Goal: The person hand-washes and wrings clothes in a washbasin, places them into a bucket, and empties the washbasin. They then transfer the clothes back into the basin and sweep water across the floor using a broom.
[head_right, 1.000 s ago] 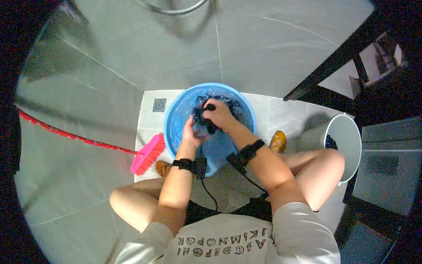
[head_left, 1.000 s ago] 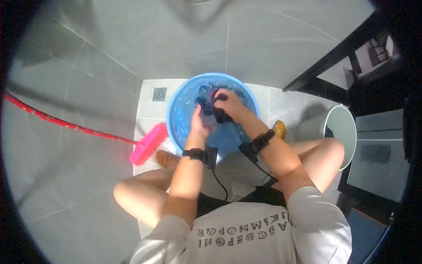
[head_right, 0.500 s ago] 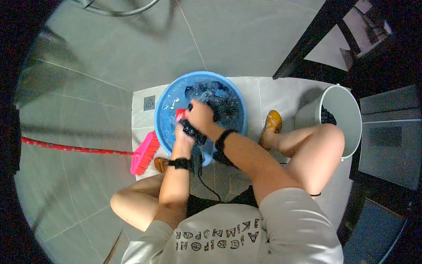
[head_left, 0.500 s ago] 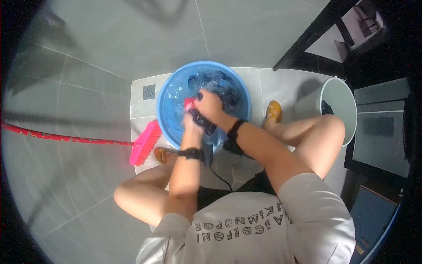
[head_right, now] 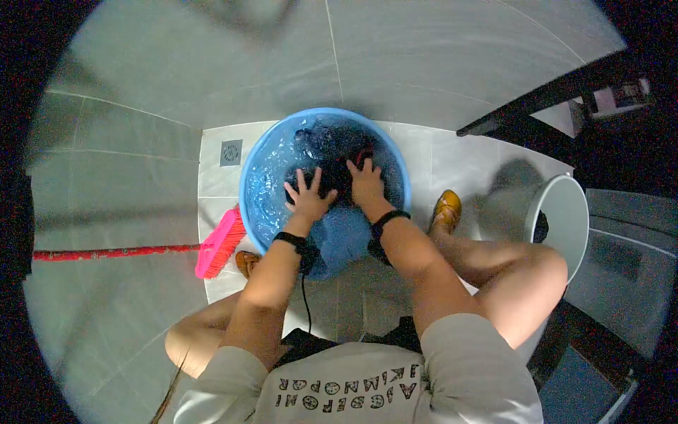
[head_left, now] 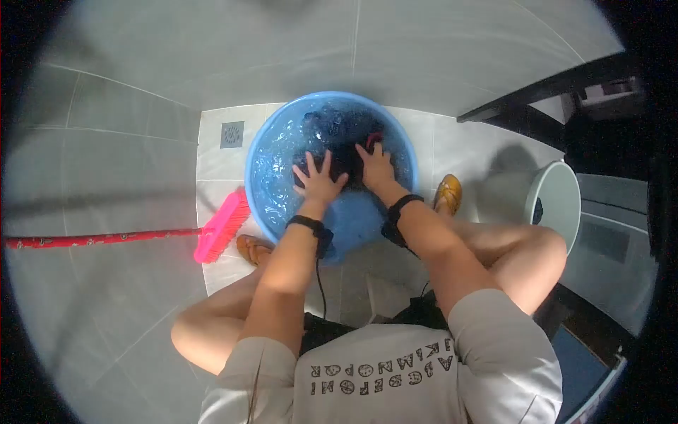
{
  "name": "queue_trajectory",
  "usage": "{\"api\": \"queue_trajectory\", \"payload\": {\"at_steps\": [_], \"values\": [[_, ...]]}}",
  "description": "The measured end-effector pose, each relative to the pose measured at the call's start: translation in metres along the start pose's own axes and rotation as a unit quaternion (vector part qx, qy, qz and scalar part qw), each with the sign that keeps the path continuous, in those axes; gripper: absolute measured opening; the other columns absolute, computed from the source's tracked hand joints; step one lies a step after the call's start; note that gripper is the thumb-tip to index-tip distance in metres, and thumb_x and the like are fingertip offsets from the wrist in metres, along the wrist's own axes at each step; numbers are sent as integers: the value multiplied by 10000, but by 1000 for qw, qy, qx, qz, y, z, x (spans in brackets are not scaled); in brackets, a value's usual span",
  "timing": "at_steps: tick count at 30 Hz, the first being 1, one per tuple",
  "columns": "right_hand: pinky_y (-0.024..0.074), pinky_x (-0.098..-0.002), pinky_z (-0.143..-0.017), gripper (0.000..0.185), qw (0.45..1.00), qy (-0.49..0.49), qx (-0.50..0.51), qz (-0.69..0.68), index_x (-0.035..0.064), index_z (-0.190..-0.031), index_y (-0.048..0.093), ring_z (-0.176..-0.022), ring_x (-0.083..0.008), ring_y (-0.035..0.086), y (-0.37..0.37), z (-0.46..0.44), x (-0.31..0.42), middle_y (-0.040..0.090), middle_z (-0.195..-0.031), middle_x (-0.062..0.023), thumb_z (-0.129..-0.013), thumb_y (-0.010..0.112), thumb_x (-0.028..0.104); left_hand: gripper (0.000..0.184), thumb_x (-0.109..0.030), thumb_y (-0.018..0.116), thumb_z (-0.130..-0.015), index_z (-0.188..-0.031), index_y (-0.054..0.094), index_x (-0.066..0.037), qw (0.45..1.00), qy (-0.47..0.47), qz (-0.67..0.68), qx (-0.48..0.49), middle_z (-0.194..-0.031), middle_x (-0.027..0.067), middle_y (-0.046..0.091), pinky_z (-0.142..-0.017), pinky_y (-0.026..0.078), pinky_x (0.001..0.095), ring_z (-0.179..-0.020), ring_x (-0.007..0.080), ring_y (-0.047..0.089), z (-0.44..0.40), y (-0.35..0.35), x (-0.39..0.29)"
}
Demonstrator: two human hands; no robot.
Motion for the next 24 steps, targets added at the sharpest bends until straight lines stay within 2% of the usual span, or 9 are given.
{"api": "queue_trajectory", "payload": {"at_steps": [8, 11, 13, 17, 18, 19, 21, 23, 24], "values": [[415, -444, -876, 378, 981, 55, 186, -24, 99, -1158, 509, -1050, -366, 492, 84, -29, -42, 453, -1207, -206, -781, 484, 71, 707, -551, 529, -758, -1350, 293, -244, 994, 77, -75, -12, -1410, 163, 200, -1026, 214, 494, -1270, 405, 213, -68, 40, 4], [409, -417, -886, 324, 980, 63, 188, -1, 70, -1108, 527, -1030, -333, 513, 67, -28, -32, 504, -1142, -195, -787, 485, 67, 641, -487, 549, -770, -1271, 420, -108, 982, 28, -101, 156, -1275, 210, 407, -999, 293, 412, -1194, 359, 366, -75, 64, 19], [406, -399, -892, 290, 983, 64, 170, 13, 51, -1075, 540, -1017, -312, 527, 41, -37, -24, 538, -1099, -187, -790, 486, 64, 532, -476, 549, -751, -1079, 580, -59, 959, 216, -179, -27, -1044, 212, 569, -865, 415, 424, -972, 354, 545, -82, 63, 2], [404, -348, -872, 234, 900, -21, 124, -417, 70, -1030, 549, -982, -235, 525, -20, -38, -10, 569, -1036, -99, -800, 527, 109, 412, -371, 548, -792, -1065, 572, -62, 945, 48, 217, -238, -955, 167, 601, -822, 447, 409, -901, 314, 573, -53, 24, 18], [397, -322, -873, 198, 862, -47, 114, -491, 52, -993, 547, -944, -207, 531, -47, -30, 3, 567, -1015, -76, -806, 535, 114, 426, -375, 539, -804, -1074, 564, -46, 840, -50, 521, -143, -1051, 164, 567, -860, 423, 425, -980, 324, 533, -51, 29, 26], [397, -322, -873, 198, 862, -48, 109, -492, 52, -993, 547, -944, -207, 531, -71, -19, 17, 567, -1015, -76, -806, 535, 114, 441, -380, 529, -817, -1083, 557, -29, 633, -141, 760, -28, -1147, 161, 533, -899, 399, 441, -1060, 334, 493, -45, 40, 15], [403, -298, -849, 185, 665, -27, 207, -718, 66, -974, 555, -927, -163, 527, -107, 8, 63, 567, -979, -40, -819, 554, 167, 390, -343, 532, -823, -1074, 565, -48, 596, -67, 799, 36, -1093, 142, 560, -868, 419, 418, -1008, 301, 521, -43, 18, -9], [407, -278, -824, 180, 582, -52, 256, -770, 69, -951, 556, -896, -134, 523, -134, 32, 101, 568, -941, -43, -831, 558, 204, 294, -271, 538, -835, -1058, 583, -85, 499, 67, 848, 165, -985, 106, 614, -807, 460, 372, -905, 235, 577, -24, -24, -45], [416, -272, -802, 187, 592, -68, 252, -762, 73, -942, 555, -864, -122, 521, -140, 39, 113, 567, -926, -37, -830, 563, 224, 256, -239, 530, -835, -1034, 591, -90, 751, 221, 621, 21, -981, 99, 614, -794, 463, 348, -894, 216, 575, -3, -67, -49]]}}
Point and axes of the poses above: each hand's wrist, its own z-axis away from the middle knuckle, its own y-axis out of the palm, x = y × z, the point moved 8 cm from there along -z, towards the middle knuckle
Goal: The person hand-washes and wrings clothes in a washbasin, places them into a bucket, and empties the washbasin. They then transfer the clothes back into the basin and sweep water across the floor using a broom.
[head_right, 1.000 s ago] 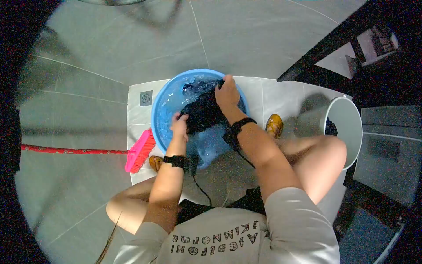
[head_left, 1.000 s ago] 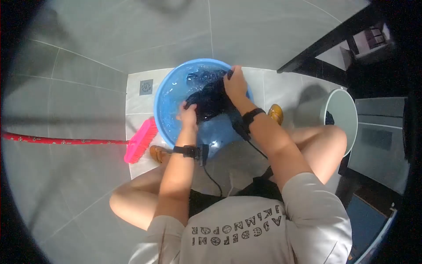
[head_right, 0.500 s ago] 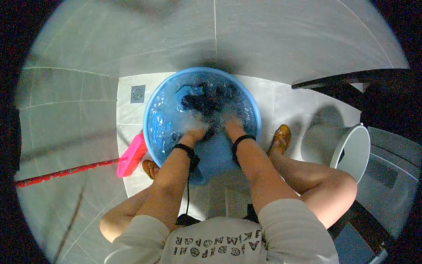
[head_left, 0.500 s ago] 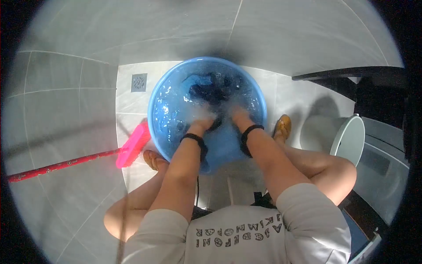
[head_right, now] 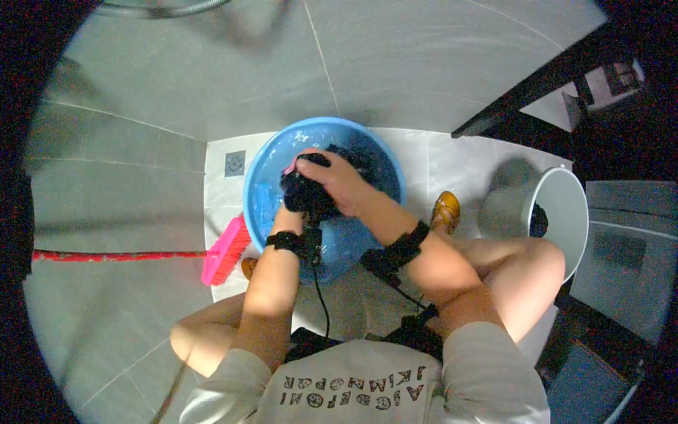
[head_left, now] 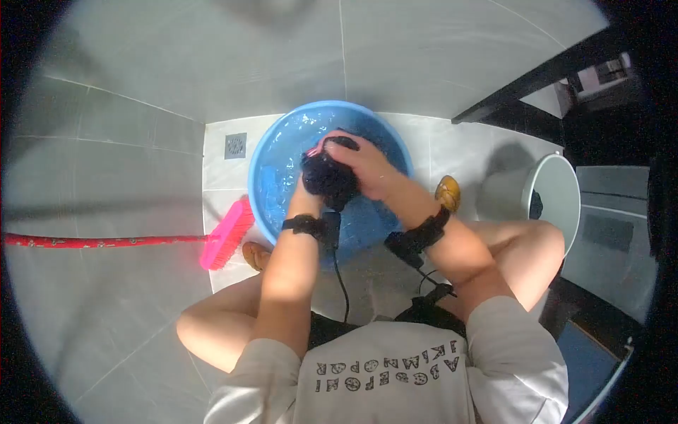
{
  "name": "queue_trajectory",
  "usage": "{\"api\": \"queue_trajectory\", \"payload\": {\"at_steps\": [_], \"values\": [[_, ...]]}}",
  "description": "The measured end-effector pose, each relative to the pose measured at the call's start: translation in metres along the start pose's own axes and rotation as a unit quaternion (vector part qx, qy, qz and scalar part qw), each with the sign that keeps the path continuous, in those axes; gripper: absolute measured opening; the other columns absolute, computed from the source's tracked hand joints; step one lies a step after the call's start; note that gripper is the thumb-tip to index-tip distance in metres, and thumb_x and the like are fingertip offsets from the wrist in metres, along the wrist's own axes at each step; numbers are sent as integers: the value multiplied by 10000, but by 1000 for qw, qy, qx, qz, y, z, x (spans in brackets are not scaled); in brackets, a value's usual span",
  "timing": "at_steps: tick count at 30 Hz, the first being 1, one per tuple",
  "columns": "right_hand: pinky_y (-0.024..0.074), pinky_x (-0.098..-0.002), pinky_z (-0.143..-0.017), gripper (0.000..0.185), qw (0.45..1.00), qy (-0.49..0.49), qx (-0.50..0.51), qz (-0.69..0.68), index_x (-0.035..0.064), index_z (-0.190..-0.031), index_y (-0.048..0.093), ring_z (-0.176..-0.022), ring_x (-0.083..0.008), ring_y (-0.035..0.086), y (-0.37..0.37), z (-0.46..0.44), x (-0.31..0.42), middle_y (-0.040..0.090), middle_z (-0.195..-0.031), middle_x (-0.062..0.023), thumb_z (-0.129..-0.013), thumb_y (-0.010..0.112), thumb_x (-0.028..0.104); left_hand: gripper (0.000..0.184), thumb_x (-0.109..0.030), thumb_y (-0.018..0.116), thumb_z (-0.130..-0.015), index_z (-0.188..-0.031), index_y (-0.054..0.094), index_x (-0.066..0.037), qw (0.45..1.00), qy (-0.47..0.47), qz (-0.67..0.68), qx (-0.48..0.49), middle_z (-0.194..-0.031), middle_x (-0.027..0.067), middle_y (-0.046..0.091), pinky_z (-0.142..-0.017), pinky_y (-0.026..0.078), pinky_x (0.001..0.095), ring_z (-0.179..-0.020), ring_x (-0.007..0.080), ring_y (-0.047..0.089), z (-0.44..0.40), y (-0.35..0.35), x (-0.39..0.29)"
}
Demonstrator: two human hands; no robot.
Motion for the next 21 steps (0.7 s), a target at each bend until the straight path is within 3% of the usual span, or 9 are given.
{"api": "queue_trajectory", "payload": {"at_steps": [1, 6, 7, 8, 9, 11, 13, 19, 21], "values": [[422, -275, -784, 183, 998, 14, -55, 15, 62, -895, 569, -841, -128, 532, 10, 5, 1, 580, -890, -33, -811, 583, 225, 221, -207, 522, -835, -1011, 598, -95, 921, 146, -361, 31, -977, 91, 613, -781, 465, 323, -883, 197, 572, 21, 23, -57], [444, -343, -686, 214, 853, -186, -223, 434, 44, -848, 572, -720, -278, 571, -4, 5, -16, 589, -767, -159, -770, 593, 242, 157, -183, 519, -826, -925, 590, -84, 935, 88, -343, -4, -890, 41, 603, -749, 463, 315, -828, 177, 569, 32, 3, -46], [444, -343, -686, 214, 852, -186, -227, 434, 44, -848, 572, -720, -278, 571, -6, 3, -20, 589, -767, -159, -770, 593, 242, 216, -240, 516, -831, -963, 580, -82, 992, 90, -9, 84, -930, 64, 604, -749, 462, 337, -844, 205, 571, 31, 12, -39], [444, -360, -683, 215, 837, -165, -237, 464, 49, -857, 572, -734, -310, 568, -11, 0, -25, 590, -780, -170, -779, 581, 249, 279, -298, 512, -835, -1002, 570, -81, 928, 79, 327, 160, -971, 87, 606, -750, 461, 359, -860, 233, 573, 32, 18, -36], [444, -376, -680, 217, 822, -142, -245, 494, 54, -866, 572, -748, -343, 565, -17, -2, -30, 590, -792, -180, -787, 569, 256, 279, -298, 512, -835, -1002, 570, -81, 928, 75, 328, 159, -971, 87, 606, -750, 461, 359, -860, 233, 573, 35, 16, -26], [461, -460, -656, 234, 775, -115, -226, 578, 79, -837, 573, -735, -372, 587, -33, -18, -30, 605, -793, -195, -795, 544, 308, 371, -397, 422, -877, -1014, 568, -85, 906, -225, 340, -116, -992, 87, 601, -761, 463, 374, -881, 253, 574, 58, 0, 22], [462, -465, -653, 243, 687, -33, -224, 691, 85, -874, 568, -753, -358, 595, -64, -33, -20, 613, -810, -186, -807, 525, 314, 351, -352, 514, -843, -1110, 513, -125, 903, -230, 318, -175, -1019, 79, 589, -741, 473, 395, -907, 268, 573, 77, -16, 45], [457, -471, -687, 252, 634, -64, -377, 673, 118, -1041, 504, -830, -350, 575, -140, -16, 1, 574, -948, -165, -846, 453, 269, 541, -351, 608, -772, -1238, 395, -178, 925, -244, 46, -287, -1151, 107, 504, -829, 430, 463, -1060, 322, 482, 66, -59, 46], [453, -468, -709, 285, 610, -90, -368, 696, 138, -1110, 485, -884, -338, 559, -139, -9, -11, 544, -1014, -159, -851, 439, 247, 653, -386, 623, -752, -1298, 313, -206, 803, -58, -509, -305, -1334, 117, 318, -913, 337, 531, -1189, 388, 329, 45, -73, 26]]}}
Point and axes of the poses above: each hand's wrist, its own z-axis away from the middle knuckle, its own y-axis out of the palm, x = y × z, the point moved 8 cm from there along -z, towards the middle knuckle
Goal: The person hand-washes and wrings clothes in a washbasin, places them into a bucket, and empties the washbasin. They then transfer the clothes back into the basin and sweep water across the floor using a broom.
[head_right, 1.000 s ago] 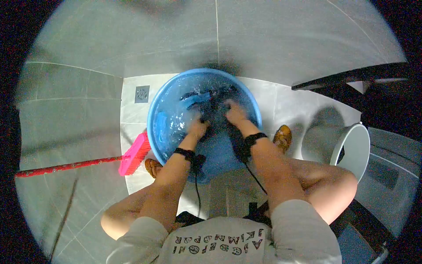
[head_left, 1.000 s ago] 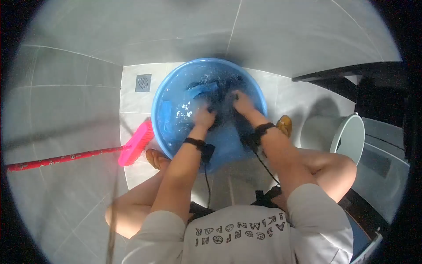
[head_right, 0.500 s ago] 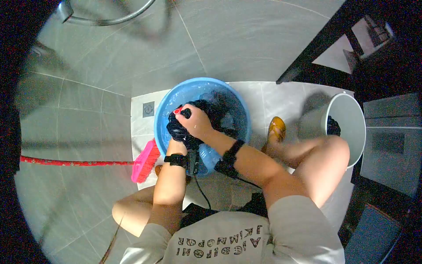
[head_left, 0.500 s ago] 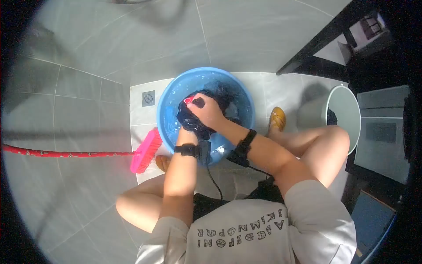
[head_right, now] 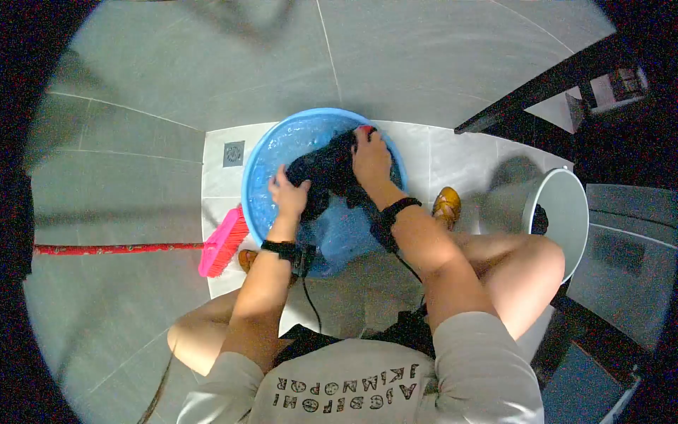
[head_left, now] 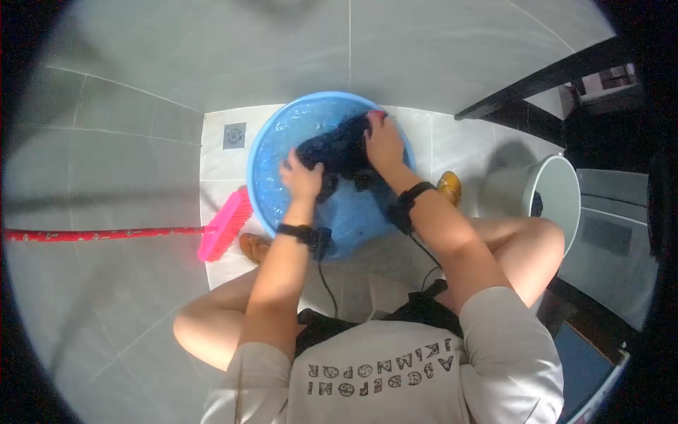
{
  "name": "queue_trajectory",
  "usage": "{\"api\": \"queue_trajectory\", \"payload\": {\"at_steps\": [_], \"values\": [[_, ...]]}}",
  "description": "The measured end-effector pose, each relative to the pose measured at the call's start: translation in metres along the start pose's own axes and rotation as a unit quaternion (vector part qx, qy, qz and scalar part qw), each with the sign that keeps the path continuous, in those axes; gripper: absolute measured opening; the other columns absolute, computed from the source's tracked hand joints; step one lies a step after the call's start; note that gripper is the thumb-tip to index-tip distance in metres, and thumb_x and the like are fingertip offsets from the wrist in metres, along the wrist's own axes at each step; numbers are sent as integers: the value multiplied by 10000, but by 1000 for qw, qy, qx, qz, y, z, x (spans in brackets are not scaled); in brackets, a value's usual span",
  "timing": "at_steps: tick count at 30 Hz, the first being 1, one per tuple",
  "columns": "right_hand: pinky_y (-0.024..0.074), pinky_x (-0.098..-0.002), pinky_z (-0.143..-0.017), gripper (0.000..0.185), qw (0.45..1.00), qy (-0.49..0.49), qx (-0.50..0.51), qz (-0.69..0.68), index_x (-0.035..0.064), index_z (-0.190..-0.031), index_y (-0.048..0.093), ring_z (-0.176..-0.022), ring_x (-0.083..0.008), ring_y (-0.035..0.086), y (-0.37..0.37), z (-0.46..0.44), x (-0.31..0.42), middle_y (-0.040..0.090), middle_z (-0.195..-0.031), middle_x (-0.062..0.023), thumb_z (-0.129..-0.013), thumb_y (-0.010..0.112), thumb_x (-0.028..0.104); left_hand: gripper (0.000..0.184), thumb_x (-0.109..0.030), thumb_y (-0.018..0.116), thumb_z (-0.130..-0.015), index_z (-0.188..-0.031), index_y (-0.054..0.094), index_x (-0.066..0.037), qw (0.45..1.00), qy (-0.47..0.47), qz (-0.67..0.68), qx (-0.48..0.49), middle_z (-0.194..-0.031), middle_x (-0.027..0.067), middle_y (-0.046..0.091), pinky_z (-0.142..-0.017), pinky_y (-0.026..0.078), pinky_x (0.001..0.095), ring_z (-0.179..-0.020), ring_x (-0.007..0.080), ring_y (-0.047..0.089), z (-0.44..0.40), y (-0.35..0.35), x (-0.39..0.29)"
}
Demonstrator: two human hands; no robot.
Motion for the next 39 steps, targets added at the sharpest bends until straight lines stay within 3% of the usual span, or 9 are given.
{"api": "queue_trajectory", "payload": {"at_steps": [1, 8, 15, 18, 21, 25, 32, 36, 39], "values": [[441, -478, -731, 339, 993, -47, 47, 99, 176, -1169, 463, -932, -326, 533, 19, 12, 6, 504, -1054, -143, -832, 463, 215, 747, -452, 607, -749, -1356, 214, -261, 991, 32, -93, 94, -1432, 124, 92, -967, 223, 590, -1256, 443, 176, 7, 1, -23], [403, -487, -819, 423, 949, -57, 242, 193, 241, -1278, 406, -1115, -294, 427, 119, 48, -35, 417, -1214, -127, -860, 368, 183, 788, -595, 539, -734, -1375, 217, -269, 934, 120, -202, 269, -1455, 103, 29, -987, 173, 604, -1275, 472, 86, 2, 92, -11], [412, -445, -869, 358, 900, 25, 391, 192, 84, -1163, 516, -1083, -324, 490, 210, 46, -108, 508, -1181, -164, -851, 414, 226, 543, -508, 579, -725, -1131, 566, -149, 858, 179, -252, 411, -1141, 153, 547, -950, 349, 432, -1124, 328, 470, -26, 152, -13], [430, -382, -855, 272, 964, -96, 236, 75, 72, -1042, 586, -1038, -318, 521, 150, 35, -58, 553, -1118, -152, -815, 476, 173, 626, -526, 575, -716, -1200, 505, -135, 833, 129, -167, 512, -1120, 174, 555, -958, 337, 452, -1097, 340, 489, -17, 202, 51], [433, -378, -834, 217, 921, -58, 353, 156, 48, -965, 592, -992, -291, 538, 137, 7, -47, 574, -1060, -133, -763, 511, 38, 733, -451, 656, -684, -1293, 388, -144, 901, 88, -93, 414, -1229, 182, 474, -997, 295, 435, -1185, 341, 399, -21, 143, 29], [395, -353, -882, 213, 946, -79, 251, -187, 76, -940, 579, -983, -268, 535, 39, -17, 12, 590, -978, -124, -758, 471, 48, 860, -409, 732, -623, -1327, 316, -144, 957, 176, -72, 219, -1335, 179, 350, -972, 327, 429, -1211, 371, 342, 12, 65, -17], [455, -276, -746, 202, 777, -64, 310, -544, 48, -970, 537, -831, -156, 537, -173, 13, 207, 550, -886, -76, -783, 478, -1, 1141, -327, 810, -552, -1374, 61, -70, 975, 158, 134, 84, -1343, 268, 246, -1023, 184, 500, -1248, 409, 246, 40, 2, -62], [469, -303, -611, 202, 662, -62, 325, -672, 29, -945, 550, -679, -179, 551, -243, 43, 254, 558, -802, -81, -749, 519, -10, 474, -211, 674, -736, -1135, 502, -23, 834, 16, 551, 30, -1088, 47, 553, -843, 437, 327, -969, 190, 534, 49, -101, -126], [491, -321, -657, 221, 623, -82, 326, -706, 27, -982, 556, -739, -188, 584, -278, 53, 249, 583, -829, -89, -763, 531, 6, 440, -330, 625, -747, -1128, 519, -136, 726, -115, 666, 129, -1070, 29, 566, -805, 437, 341, -942, 194, 539, 51, -132, -141]]}}
Point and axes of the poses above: each hand's wrist, its own z-axis away from the middle knuckle, its own y-axis out of the palm, x = y × z, the point moved 8 cm from there along -z, towards the middle knuckle
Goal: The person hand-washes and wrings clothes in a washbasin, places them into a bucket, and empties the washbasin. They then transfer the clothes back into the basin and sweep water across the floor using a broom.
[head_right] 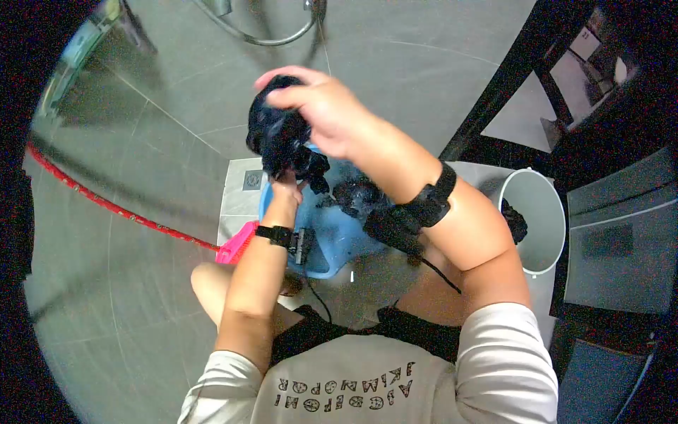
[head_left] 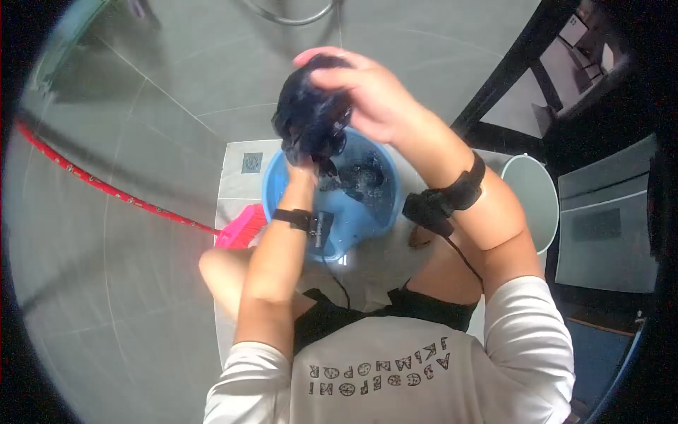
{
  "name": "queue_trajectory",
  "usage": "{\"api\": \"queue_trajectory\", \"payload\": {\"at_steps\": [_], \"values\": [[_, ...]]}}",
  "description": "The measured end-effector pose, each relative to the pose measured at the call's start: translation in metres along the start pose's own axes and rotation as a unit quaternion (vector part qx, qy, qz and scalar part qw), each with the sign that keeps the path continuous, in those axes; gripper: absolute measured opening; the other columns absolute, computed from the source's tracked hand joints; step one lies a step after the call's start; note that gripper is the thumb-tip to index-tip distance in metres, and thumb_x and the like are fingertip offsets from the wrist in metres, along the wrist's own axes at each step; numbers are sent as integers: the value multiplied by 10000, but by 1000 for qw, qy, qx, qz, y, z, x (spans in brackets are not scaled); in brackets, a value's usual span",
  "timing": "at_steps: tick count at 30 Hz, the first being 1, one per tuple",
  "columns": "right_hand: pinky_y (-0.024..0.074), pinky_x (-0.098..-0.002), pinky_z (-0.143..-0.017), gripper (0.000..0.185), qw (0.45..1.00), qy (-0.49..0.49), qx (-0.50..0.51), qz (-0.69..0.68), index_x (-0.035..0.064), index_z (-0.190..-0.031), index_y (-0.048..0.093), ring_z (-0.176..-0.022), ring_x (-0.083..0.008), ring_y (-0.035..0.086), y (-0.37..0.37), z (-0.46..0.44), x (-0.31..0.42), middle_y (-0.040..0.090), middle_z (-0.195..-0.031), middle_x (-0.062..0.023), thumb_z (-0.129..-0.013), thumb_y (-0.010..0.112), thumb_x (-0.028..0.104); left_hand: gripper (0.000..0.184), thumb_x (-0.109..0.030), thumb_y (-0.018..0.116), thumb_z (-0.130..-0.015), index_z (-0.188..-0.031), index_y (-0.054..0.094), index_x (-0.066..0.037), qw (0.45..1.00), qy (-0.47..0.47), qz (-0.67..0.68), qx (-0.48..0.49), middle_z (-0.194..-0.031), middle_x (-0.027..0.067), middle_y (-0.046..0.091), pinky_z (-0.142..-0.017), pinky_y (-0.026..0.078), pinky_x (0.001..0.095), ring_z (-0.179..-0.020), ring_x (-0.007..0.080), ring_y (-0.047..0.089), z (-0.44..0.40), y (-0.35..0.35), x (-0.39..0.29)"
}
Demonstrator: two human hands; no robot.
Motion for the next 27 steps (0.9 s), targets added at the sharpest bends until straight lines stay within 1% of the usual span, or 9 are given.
{"api": "queue_trajectory", "payload": {"at_steps": [6, 9, 10, 12, 15, 17, 21, 23, 27], "values": [[455, -375, -826, 279, 989, -52, -19, -140, 43, -1105, 519, -886, -234, 576, -82, -3, 22, 592, -971, -101, -839, 515, 129, 370, -408, 541, -786, -1051, 557, -149, 997, -42, 52, 43, -1061, 55, 562, -871, 381, 453, -1013, 225, 497, 2, -8, -49], [457, -407, -836, 213, 970, -12, -95, -224, 11, -973, 550, -880, -264, 578, -137, -11, -23, 599, -947, -133, -846, 526, 180, 321, -337, 489, -828, -1029, 581, -104, 988, -20, 135, 76, -1044, 77, 587, -880, 412, 451, -970, 244, 536, 28, 11, -80], [465, -404, -829, 214, 962, 32, -152, -226, -5, -944, 548, -868, -266, 583, -134, -5, -39, 601, -941, -145, -852, 519, 187, 330, -303, 476, -833, -1046, 576, -72, 982, -14, 169, 85, -1068, 93, 584, -897, 408, 441, -991, 254, 534, 24, 10, -83], [472, -383, -821, 213, 966, 78, -137, -204, -5, -944, 549, -866, -249, 585, -144, -20, -78, 599, -949, -136, -854, 524, 187, 343, -298, 472, -833, -1054, 572, -55, 972, -7, 197, 131, -1077, 101, 583, -902, 408, 436, -1000, 259, 535, 38, 24, -94], [413, -405, -873, 335, 963, 53, -228, -136, -25, -1018, 548, -945, -256, 563, -151, -19, -113, 598, -1016, -130, -778, 632, 193, 372, -294, 464, -834, -1069, 566, -26, 952, 4, 230, 201, -1089, 113, 583, -914, 408, 426, -1012, 274, 537, 51, 48, -107], [376, -419, -910, 494, 969, 33, -237, -56, 14, -1117, 524, -1018, -255, 527, -157, -26, -140, 564, -1112, -119, -784, 620, 366, 374, -304, 457, -836, -1070, 567, -33, 938, 3, 274, 215, -1080, 115, 586, -918, 406, 422, -1008, 274, 540, 52, 59, -110], [353, -439, -936, 631, 951, 166, -190, -178, 97, -1209, 485, -1071, -266, 495, -130, -25, -176, 510, -1212, -92, -776, 537, 552, 405, -356, 438, -850, -1119, 544, -73, 911, -17, 314, 267, -1149, 94, 551, -978, 345, 413, -1085, 265, 490, 47, 71, -103], [281, -468, -1000, 738, 915, 133, 65, -375, 132, -1281, 407, -1183, -272, 397, -69, -30, -143, 418, -1308, -102, -786, 345, 676, 414, -372, 420, -860, -1142, 531, -89, 907, -11, 320, 274, -1182, 83, 532, -995, 316, 427, -1119, 262, 462, 46, 71, -101], [362, -469, -939, 619, 923, 95, -25, -372, 123, -1185, 511, -1057, -295, 508, -83, -44, -100, 533, -1186, -88, -779, 487, 590, 439, -393, 410, -866, -1176, 510, -99, 898, -60, 313, 303, -1222, 83, 507, -1017, 290, 415, -1144, 249, 446, 43, 66, -99]]}}
Point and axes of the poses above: each hand's wrist, its own z-axis away from the middle knuckle, its own y-axis out of the palm, x = y × z, the point moved 8 cm from there along -z, towards the middle knuckle
